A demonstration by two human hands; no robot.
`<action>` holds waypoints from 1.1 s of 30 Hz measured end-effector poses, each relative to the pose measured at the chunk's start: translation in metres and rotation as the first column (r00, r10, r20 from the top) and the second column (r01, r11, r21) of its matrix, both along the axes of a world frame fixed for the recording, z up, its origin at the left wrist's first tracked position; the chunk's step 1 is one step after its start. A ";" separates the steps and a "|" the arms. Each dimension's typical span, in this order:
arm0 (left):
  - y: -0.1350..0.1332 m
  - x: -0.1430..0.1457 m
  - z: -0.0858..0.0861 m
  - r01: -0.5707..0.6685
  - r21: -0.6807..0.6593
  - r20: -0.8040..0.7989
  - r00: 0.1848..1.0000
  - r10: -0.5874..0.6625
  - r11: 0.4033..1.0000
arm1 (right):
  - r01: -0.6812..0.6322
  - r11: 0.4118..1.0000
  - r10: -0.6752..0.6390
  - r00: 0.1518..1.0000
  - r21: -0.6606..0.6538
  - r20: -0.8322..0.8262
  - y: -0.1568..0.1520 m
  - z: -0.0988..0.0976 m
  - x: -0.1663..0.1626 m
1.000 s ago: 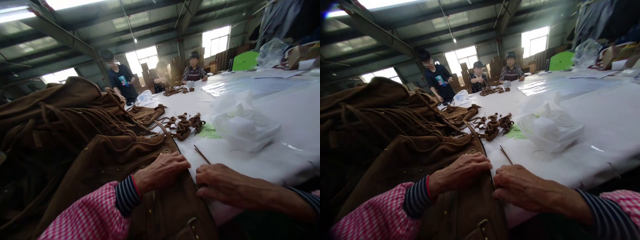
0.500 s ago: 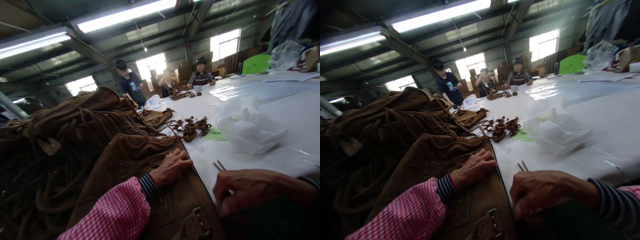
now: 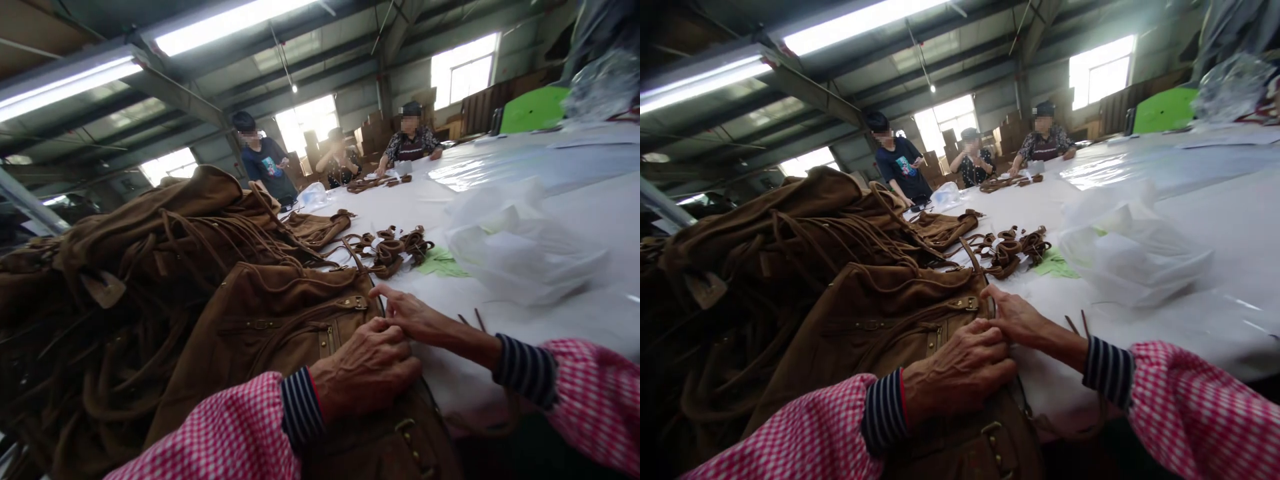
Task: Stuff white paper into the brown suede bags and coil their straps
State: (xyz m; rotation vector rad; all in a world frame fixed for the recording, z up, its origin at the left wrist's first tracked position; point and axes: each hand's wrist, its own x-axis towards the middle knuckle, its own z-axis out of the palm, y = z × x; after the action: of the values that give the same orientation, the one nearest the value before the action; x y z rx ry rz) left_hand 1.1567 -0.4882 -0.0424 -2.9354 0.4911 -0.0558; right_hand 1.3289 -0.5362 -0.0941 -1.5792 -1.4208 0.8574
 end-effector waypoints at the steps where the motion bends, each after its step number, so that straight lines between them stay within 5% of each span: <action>1: 0.001 0.000 0.001 -0.010 0.003 -0.005 1.000 0.010 1.000 | -0.009 1.000 0.008 1.000 -0.002 -0.018 0.002 0.001 0.000; 5: 0.011 0.003 0.018 -0.048 -0.069 -0.106 0.994 0.041 0.996 | 0.012 0.999 -0.019 0.988 -0.046 -0.153 0.018 0.003 0.000; 9: 0.029 -0.003 0.061 -0.233 -0.076 -0.237 0.949 0.210 0.969 | 0.152 0.982 -0.169 0.973 0.115 0.159 0.040 0.010 0.002; 13: 0.045 -0.040 0.086 -0.454 0.005 -0.222 0.868 0.444 0.891 | 0.124 0.989 -0.145 0.894 0.077 0.423 0.046 0.007 -0.001; 15: 0.045 -0.066 0.075 -0.499 -0.009 -0.191 0.851 0.489 0.866 | 0.097 0.994 -0.107 0.877 0.046 0.468 0.042 0.001 -0.004; 18: 0.034 -0.094 0.036 -0.482 -0.066 -0.129 0.872 0.471 0.874 | 0.054 0.998 -0.052 0.805 0.013 0.591 0.033 -0.003 -0.008; 22: 0.019 -0.098 -0.003 -0.470 -0.074 0.042 0.879 0.474 0.879 | -0.032 0.996 -0.039 0.647 0.077 0.762 0.027 0.005 -0.009; 27: 0.024 -0.081 0.011 -0.414 -0.060 0.058 0.907 0.418 0.908 | -0.220 0.974 0.104 0.638 0.051 0.763 0.043 0.018 -0.021; 33: 0.045 -0.075 0.032 -0.556 -0.059 0.045 0.829 0.558 0.829 | -0.154 0.987 0.075 0.662 0.038 0.746 0.071 0.004 -0.046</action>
State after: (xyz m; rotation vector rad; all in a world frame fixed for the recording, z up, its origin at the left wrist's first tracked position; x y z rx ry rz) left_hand 1.0818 -0.4432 -0.0104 -2.9784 -0.3976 -0.0812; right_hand 1.2824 -0.4654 -0.0905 -1.8745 -2.1143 0.1533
